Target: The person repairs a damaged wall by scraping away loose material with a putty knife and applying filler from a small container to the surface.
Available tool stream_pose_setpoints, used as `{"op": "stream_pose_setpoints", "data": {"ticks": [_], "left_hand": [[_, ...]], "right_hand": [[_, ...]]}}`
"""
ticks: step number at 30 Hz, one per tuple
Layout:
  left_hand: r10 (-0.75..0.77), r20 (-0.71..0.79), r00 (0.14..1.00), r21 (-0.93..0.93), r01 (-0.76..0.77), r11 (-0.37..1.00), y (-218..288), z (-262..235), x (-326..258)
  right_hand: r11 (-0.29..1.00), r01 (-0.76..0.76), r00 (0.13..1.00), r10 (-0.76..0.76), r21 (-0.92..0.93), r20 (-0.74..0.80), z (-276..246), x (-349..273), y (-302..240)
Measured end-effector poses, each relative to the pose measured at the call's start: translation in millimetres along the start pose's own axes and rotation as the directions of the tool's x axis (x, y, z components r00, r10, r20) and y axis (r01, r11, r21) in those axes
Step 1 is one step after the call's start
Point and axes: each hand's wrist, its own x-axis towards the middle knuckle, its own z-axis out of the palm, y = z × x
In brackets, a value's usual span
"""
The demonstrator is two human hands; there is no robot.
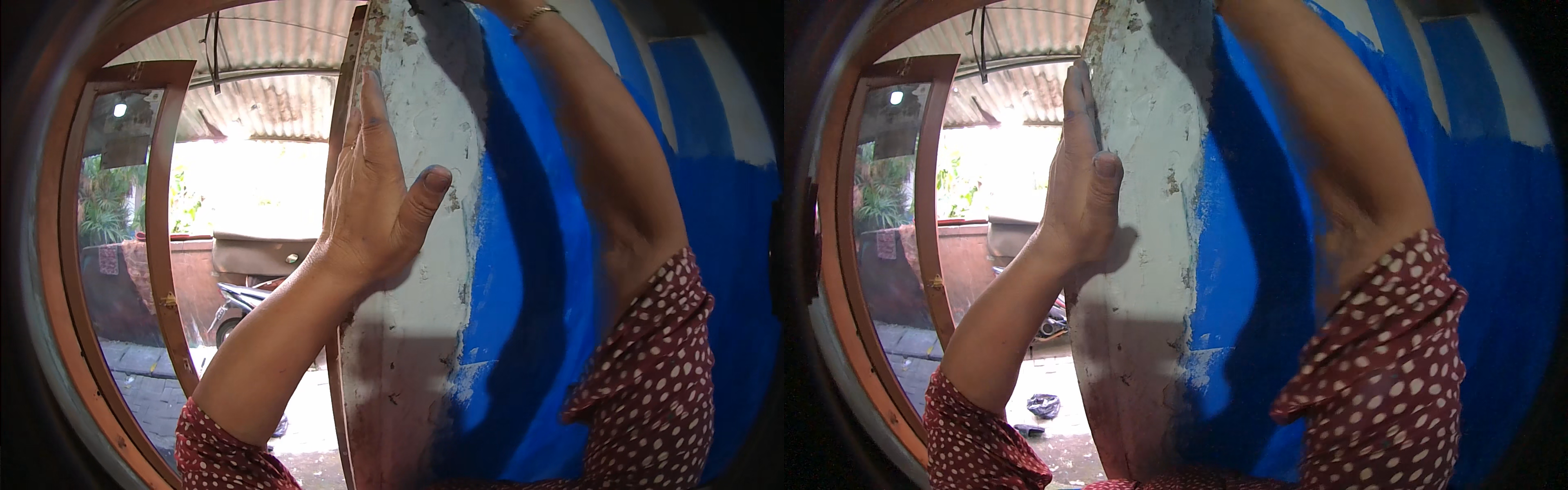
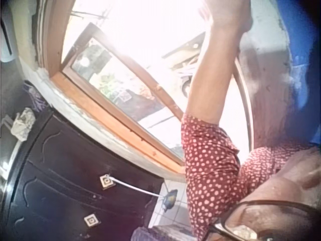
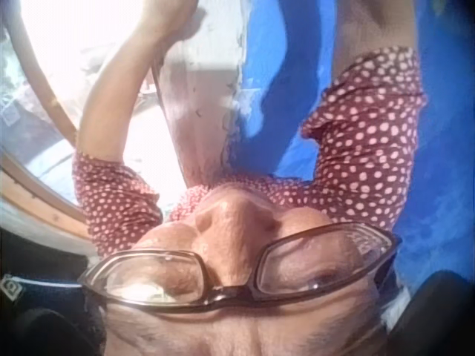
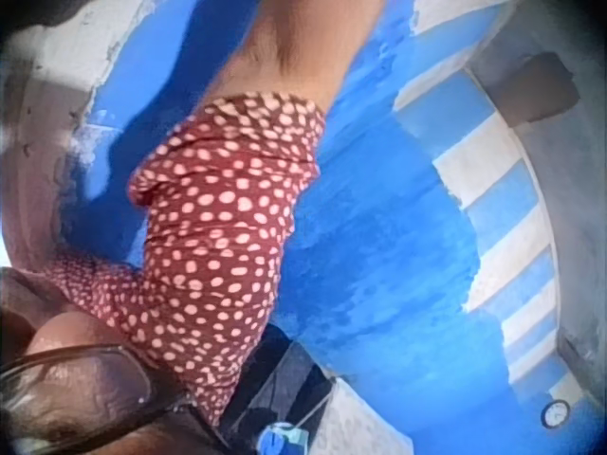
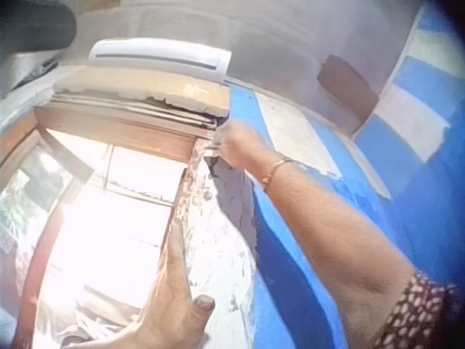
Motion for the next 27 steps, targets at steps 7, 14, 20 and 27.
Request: {"op": "stream_pose_setpoints", "data": {"ticks": [7, 14, 20, 27], "left_hand": [[0.039, -0.168, 0.985, -0.062, -0.050, 0.997, 5.3, 3.2, -0.1], [-0.002, -0.250, 0.968, -0.189, -0.047, 0.981, 21.9, -8.1, -0.6], [-0.034, -0.195, 0.980, -0.237, -0.013, 0.971, 21.1, -4.2, -3.9], [-0.022, -0.186, 0.982, -0.244, -0.025, 0.969, 18.5, -12.6, -2.5]], "right_hand": [[0.991, -0.131, 0.939, 0.119, 0.016, 0.323, -37.1, -80.8, -126.9], [0.940, -0.130, 0.827, -0.072, 0.315, 0.557, -124.6, -147.0, -200.7], [0.659, -0.568, 0.809, 0.341, 0.492, 0.478, -138.9, -93.5, -106.6], [0.313, -0.814, 0.570, 0.595, 0.490, 0.567, -45.4, -41.1, -29.4]]}}
